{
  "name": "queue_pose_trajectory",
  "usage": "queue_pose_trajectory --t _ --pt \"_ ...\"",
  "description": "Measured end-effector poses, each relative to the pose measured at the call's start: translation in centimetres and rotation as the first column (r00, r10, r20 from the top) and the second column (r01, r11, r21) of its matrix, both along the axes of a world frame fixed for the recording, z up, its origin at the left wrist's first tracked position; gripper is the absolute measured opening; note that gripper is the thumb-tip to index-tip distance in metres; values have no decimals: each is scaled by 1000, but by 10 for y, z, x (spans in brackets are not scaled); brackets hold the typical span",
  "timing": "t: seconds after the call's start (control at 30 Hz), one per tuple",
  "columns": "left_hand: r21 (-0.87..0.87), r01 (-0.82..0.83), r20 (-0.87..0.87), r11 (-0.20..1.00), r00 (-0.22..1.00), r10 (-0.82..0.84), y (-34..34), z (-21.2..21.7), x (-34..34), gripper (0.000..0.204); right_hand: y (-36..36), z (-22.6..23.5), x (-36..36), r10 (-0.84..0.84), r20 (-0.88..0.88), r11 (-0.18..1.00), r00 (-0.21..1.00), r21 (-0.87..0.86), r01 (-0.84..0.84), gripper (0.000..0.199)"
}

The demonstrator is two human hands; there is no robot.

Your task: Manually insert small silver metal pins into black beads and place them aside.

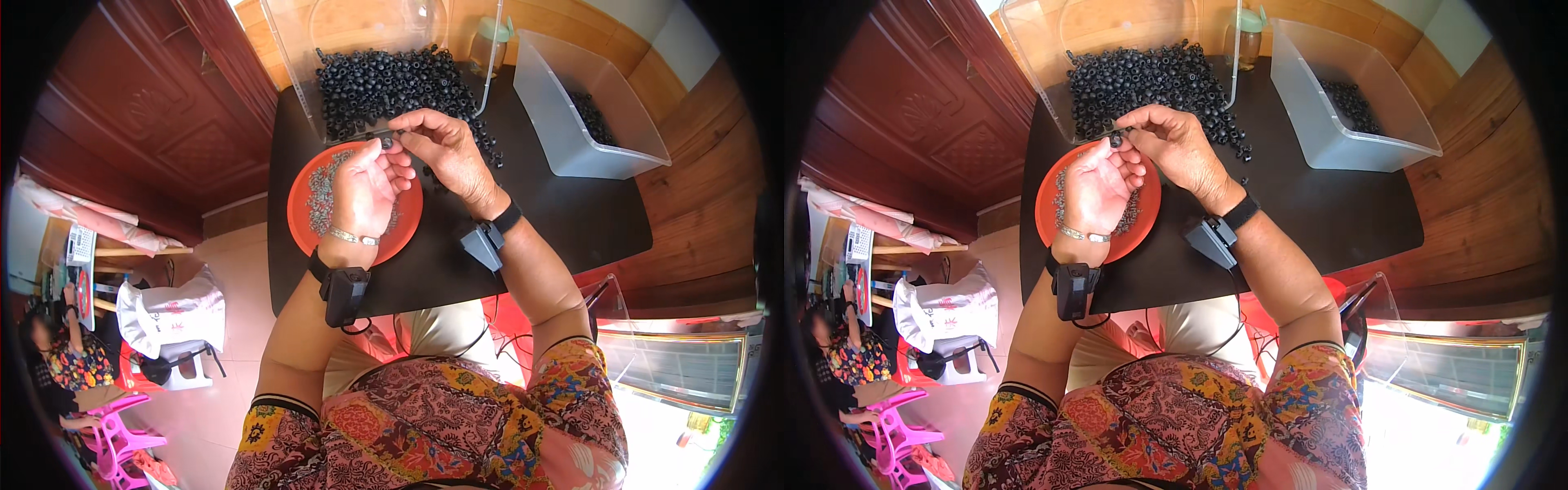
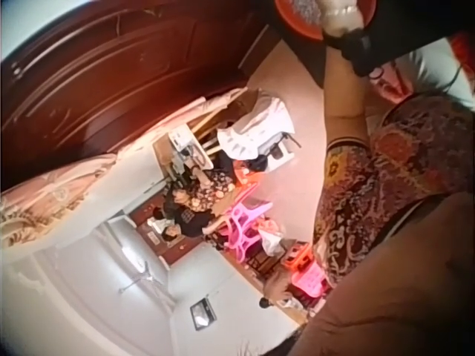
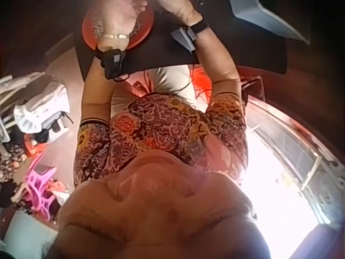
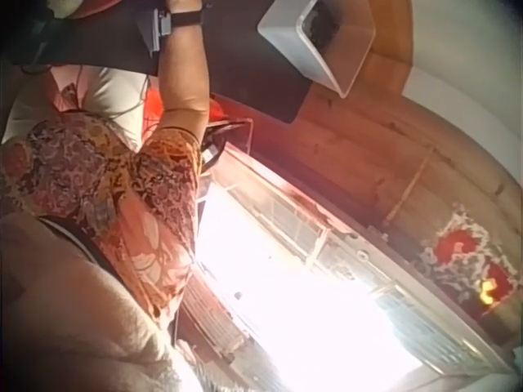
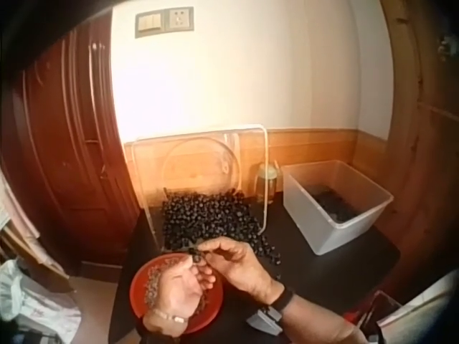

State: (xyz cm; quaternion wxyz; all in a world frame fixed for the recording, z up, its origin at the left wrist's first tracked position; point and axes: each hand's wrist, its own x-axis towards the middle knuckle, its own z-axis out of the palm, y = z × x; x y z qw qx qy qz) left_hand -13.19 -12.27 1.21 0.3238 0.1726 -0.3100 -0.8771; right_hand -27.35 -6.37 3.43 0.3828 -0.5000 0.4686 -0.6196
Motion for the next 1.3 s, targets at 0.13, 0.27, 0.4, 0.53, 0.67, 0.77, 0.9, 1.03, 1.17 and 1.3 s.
queue_pose_trajectory --t 0.13,0.27,0.4,0.53,0.67,0.77,0.9,1.03,1.17,1.3 --pt "-3 -25 18 1000 1000 25 1 3 1 29 -4 -3 -2 -10 18 998 1000 -69 11 15" --pt "-7 -50 20 999 999 50 0 2 1 28 -6 -7 -3 -6 39 998 999 -56 8 17" --pt "-20 -22 -5 1000 1000 22 -2 1 2 28 -6 -8 -3 5 88 1000 996 -29 -2 17" --pt "-21 -24 3 999 1000 24 -2 0 2 28 -4 -3 -5 13 80 1000 997 8 -14 18" --pt "-10 -4 -13 1000 1000 4 -3 -2 1 29 -4 -2 -12 87 85 995 993 35 -90 19" --pt "0 1 -12 1000 1000 -1 -3 -3 1 29 -5 -3 -16 102 63 994 993 44 -105 20" --pt "-5 7 -18 1000 1000 -7 -3 -3 0 29 -6 -2 -16 112 43 992 993 44 -114 20" --pt "-8 13 -11 1000 1000 -13 -2 -1 0 28 -7 -4 -17 101 28 994 994 30 -102 18" --pt "15 22 -14 1000 1000 -22 0 -1 -1 28 -4 -2 -9 37 0 998 999 -57 -37 15" --pt "15 2 2 1000 1000 -2 -1 0 0 28 1 2 6 -73 -108 993 991 -105 62 13"
